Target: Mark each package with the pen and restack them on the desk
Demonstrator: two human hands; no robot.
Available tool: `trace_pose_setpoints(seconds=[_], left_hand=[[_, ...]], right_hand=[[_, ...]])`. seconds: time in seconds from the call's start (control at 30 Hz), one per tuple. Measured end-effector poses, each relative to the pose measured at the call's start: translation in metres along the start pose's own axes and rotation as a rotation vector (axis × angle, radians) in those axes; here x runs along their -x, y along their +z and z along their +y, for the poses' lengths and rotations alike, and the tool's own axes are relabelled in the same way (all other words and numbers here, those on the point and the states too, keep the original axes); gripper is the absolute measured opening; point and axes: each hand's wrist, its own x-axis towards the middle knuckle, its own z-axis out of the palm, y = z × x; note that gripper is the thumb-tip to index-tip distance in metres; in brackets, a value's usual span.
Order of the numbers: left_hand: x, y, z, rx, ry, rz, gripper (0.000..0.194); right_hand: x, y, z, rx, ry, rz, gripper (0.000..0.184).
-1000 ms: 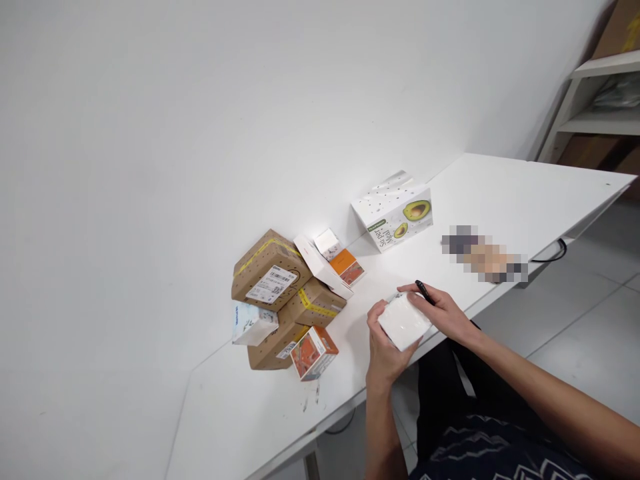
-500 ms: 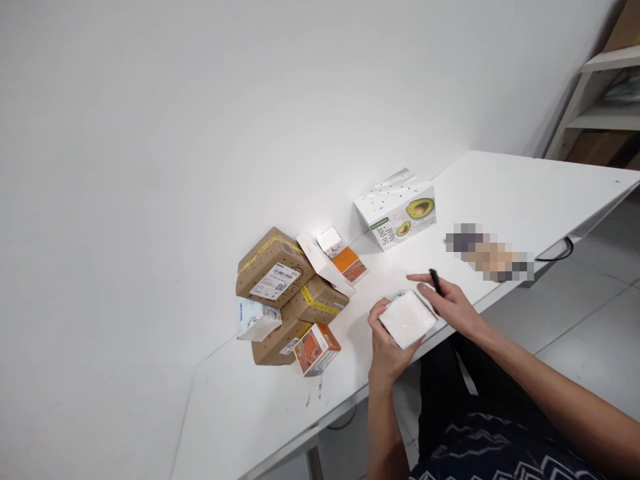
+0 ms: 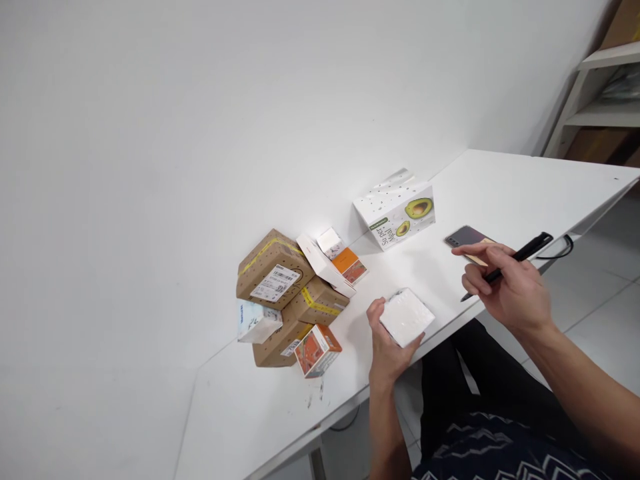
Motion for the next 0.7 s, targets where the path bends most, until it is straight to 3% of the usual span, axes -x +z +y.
trace_pose_setpoints(seconds=[0.07, 0.17, 0.27, 0.37, 0.47, 0.6, 0.7], left_hand=[[-0.002, -0.002, 0.000, -0.071, 0.070, -0.024, 0.066], [-0.006, -0.004, 0.002, -0.131, 0.045, -0.064, 0.042], [-0.007, -0.003, 0.005, -0.083, 0.018, -0.034, 0.035], [-0.007, 0.000, 0.009, -0.042, 0.004, -0.035, 0.030], [-0.004, 0.003, 0.012, -0.104, 0.035, -0.010, 0.030], [0.002, 0.005, 0.015, -0.290, 0.179, 0.023, 0.034], [0.005, 0.006, 0.015, -0.355, 0.233, 0.018, 0.037]], right_hand=[[-0.001, 0.001, -0.001, -0.026, -0.018, 0.010, 0.022], [-0.003, 0.001, 0.002, -0.048, -0.054, 0.048, 0.024], [-0.004, -0.003, 0.010, 0.047, -0.094, 0.100, 0.042], [-0.001, -0.005, 0.019, 0.152, -0.048, 0.047, 0.055], [0.006, 0.000, 0.019, 0.201, -0.011, -0.068, 0.049], [0.015, 0.017, 0.011, 0.264, -0.018, -0.185, 0.027], [0.020, 0.028, 0.010, 0.266, 0.004, -0.236, 0.024]])
